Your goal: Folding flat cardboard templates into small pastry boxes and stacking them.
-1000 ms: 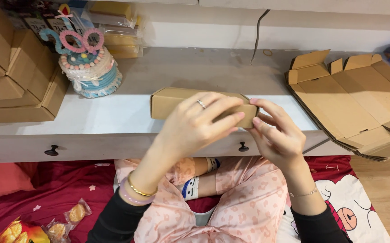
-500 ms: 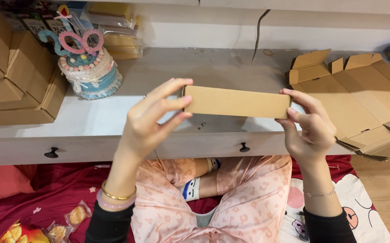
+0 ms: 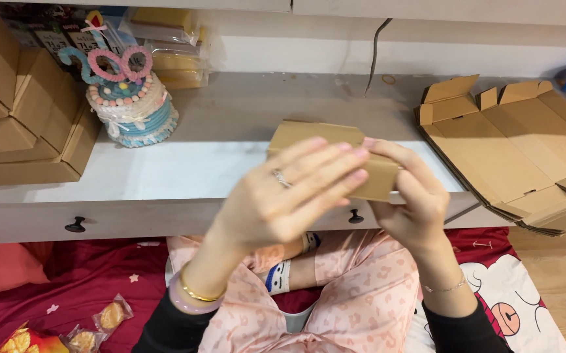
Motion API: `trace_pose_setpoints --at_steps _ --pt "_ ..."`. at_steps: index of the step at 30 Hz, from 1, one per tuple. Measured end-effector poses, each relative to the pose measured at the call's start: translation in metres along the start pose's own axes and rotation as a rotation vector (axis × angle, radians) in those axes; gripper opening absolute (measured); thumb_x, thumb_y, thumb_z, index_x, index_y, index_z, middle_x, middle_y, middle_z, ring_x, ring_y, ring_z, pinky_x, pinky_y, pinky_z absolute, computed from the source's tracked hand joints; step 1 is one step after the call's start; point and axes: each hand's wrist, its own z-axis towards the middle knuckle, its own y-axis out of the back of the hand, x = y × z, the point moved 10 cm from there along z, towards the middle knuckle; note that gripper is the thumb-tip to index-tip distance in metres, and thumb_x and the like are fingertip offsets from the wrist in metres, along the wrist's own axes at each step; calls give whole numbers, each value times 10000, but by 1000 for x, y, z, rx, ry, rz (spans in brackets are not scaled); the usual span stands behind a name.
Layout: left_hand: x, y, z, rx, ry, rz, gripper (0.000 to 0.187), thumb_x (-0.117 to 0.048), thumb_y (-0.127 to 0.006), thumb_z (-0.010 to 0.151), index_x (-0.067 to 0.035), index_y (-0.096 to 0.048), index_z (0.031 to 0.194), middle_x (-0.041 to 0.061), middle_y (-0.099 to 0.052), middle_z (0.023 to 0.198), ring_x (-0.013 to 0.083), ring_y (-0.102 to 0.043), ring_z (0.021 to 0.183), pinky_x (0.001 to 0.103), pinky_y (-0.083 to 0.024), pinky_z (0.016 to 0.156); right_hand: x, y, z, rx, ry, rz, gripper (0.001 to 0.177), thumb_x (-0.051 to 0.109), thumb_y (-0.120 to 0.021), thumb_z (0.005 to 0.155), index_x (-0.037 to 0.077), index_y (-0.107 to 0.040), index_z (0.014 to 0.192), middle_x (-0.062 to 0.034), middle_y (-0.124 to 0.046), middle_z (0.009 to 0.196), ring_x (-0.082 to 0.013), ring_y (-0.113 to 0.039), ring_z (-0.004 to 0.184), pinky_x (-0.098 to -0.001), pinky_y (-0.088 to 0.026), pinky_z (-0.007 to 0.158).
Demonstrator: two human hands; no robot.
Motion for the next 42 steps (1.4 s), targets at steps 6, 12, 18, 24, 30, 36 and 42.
trace_pose_setpoints --at_steps 6,12,18,24,30,36,42 --pt "29 21 -21 -83 236 -240 251 -27 -807 1015 -38 -724 1252 263 -580 1398 378 -700 1261 545 -552 1172 -17 12 -9 -82 -120 94 201 -142 -605 937 -163 -595 1137 -314 -631 1207 -455 -706 1118 -481 -618 1009" --pt "21 24 -16 -131 201 -95 287 7 -849 984 25 -690 1221 279 -641 1280 419 -755 1096 476 -692 989 -24 10 -4 -61 -178 73 154 -31 -651 970 -80 -506 950 -337 -577 1313 -443 -665 1188 -494 -580 1048" --pt "-4 5 4 -77 89 122 170 20 -599 1059 94 -735 1129 288 -672 1214 392 -718 1104 480 -668 981 -3 -1 -1 15 -46 -216 344 -49 -700 989 -15 -447 759 -310 -534 1443 -535 -550 1381 -483 -628 964" --pt "-16 -16 4 -64 -4 7 211 5 -574 1084 86 -713 1221 234 -649 1321 336 -709 1210 442 -626 1083 4 -10 -4 15 48 -62 165 -5 -510 1028 -131 -556 933 -334 -623 1171 -467 -674 1070 -473 -622 893" --pt "14 4 -22 -74 60 136 241 -83 -838 1010 -78 -752 1234 111 -734 1292 249 -714 1209 407 -589 1057 -19 16 -19 -57 -36 49 189 -124 -628 894 -124 -515 742 -367 -596 1202 -500 -687 1064 -505 -609 918" --pt "49 36 -50 -196 279 59 193 -86 -819 992 -60 -758 1174 222 -667 1312 398 -676 1224 519 -563 1077 -31 34 -30 -95 -88 13 137 -110 -706 914 -121 -585 850 -344 -604 1192 -507 -715 1051 -520 -619 927" --pt "59 8 -81 -268 412 -430 526 36 -666 1083 -200 -463 1508 299 -359 1620 481 -410 1551 572 -409 1336 -49 30 -54 -143 -234 92 197 55 -739 914 -99 -638 985 -306 -627 1178 -419 -690 1074 -442 -571 931"
